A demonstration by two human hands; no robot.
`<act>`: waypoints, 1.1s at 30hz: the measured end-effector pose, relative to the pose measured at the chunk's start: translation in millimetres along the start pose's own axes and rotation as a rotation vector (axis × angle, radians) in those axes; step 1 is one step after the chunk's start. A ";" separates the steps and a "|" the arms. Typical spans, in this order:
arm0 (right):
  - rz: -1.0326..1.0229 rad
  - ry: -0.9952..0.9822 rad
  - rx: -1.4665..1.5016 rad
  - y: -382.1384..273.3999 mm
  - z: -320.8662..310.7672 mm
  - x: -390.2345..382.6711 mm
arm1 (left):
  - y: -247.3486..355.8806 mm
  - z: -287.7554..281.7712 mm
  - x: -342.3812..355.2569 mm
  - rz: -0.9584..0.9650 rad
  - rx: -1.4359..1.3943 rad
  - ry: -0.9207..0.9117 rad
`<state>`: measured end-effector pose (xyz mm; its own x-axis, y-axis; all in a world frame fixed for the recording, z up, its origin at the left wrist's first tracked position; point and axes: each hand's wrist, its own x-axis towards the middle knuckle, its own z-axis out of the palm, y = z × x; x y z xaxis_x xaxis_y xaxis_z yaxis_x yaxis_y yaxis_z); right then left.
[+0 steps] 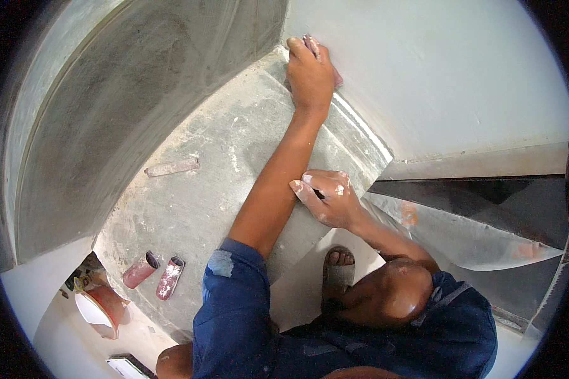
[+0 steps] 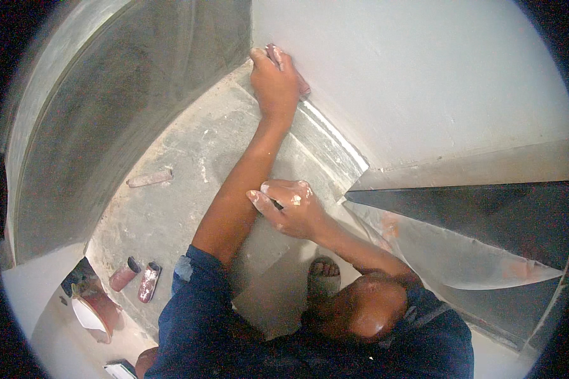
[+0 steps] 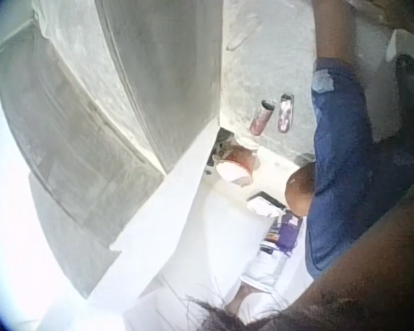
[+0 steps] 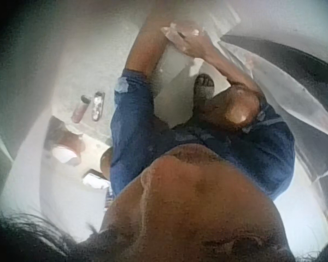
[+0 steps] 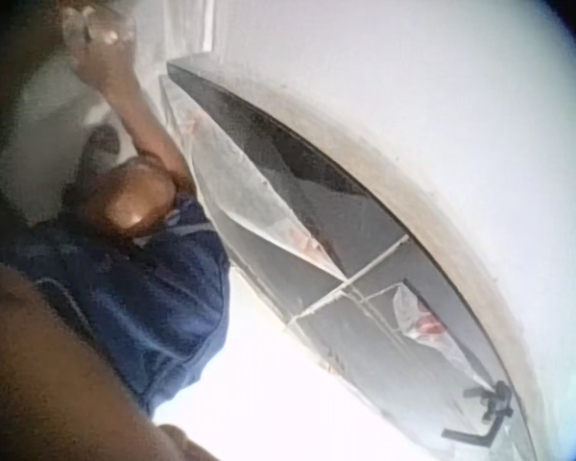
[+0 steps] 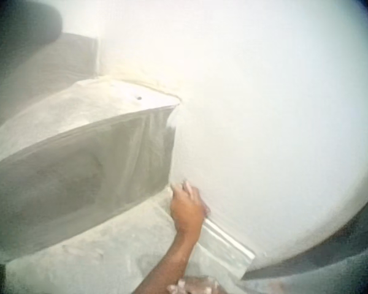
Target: The person smooths the corner of a concrete stair using a small sanding block. They repeatedly rub the block along the edge and adjacent surfaces, occasionally switching hands and adjusting grip to refine the finish.
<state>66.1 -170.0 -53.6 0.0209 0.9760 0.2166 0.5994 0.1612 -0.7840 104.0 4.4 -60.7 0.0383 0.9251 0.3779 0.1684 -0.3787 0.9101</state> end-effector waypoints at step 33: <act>-0.126 -0.012 -0.059 7.2 -0.5 -7.0 | -13.9 -18.2 32.1 0.316 0.424 0.080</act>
<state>70.6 -175.8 -60.4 -0.0663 0.9504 0.3039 0.6427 0.2737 -0.7156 85.0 38.8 -58.2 0.0790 0.7566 0.6491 0.5445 -0.5782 0.6076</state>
